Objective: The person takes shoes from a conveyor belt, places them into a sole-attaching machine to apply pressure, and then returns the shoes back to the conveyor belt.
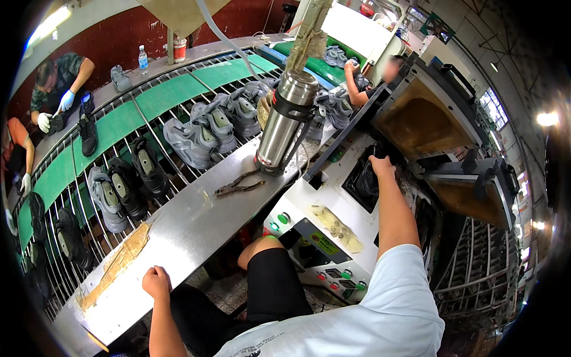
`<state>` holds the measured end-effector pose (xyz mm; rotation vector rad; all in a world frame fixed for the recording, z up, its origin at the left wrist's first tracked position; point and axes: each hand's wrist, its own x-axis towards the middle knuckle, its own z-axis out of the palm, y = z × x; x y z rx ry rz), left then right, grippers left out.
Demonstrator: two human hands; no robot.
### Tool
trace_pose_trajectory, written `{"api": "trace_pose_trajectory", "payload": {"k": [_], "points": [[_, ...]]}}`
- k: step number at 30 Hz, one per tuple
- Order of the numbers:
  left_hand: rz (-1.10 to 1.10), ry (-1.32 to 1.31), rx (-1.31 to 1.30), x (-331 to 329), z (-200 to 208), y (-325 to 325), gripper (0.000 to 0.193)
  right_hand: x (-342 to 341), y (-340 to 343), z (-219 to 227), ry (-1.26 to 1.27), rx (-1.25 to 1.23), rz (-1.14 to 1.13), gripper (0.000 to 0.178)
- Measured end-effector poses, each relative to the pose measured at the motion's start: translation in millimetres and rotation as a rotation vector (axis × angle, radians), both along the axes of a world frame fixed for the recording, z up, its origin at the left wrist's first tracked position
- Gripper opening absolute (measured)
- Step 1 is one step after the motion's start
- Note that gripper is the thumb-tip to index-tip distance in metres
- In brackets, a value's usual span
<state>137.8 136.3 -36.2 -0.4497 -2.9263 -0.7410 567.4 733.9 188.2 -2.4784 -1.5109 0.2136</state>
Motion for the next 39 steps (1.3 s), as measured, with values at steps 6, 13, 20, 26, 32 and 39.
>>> {"api": "trace_pose_trajectory", "payload": {"k": [6, 13, 20, 26, 32, 39], "points": [[0.002, 0.045, -0.001, -2.0, -20.2, -0.8, 0.037, 1.0, -66.4, -8.9, -0.128, 0.057, 0.225, 0.069], [-0.183, -0.366, 0.563, 60.6, -26.3, 82.4, 0.030, 44.6, -213.2, -48.8, -0.160, 0.487, 0.775, 0.045], [-0.455, -1.538, 0.994, 210.6, 19.2, 255.0, 0.049, 57.4, -377.5, -81.9, 0.345, 0.578, 0.947, 0.007], [-0.532, -1.587, 0.904, 219.8, 1.0, 277.6, 0.045, 35.2, -428.5, -114.8, 0.580, 0.309, 1.020, 0.004], [-0.451, -1.462, 0.855, 135.6, 5.9, 116.1, 0.033, -43.3, -430.2, -159.7, 0.711, 0.064, 1.316, 0.003], [0.102, -0.942, 1.172, 35.9, 3.2, -112.3, 0.025, -242.7, -441.1, -196.6, 0.725, -0.041, 1.806, 0.006]]}}
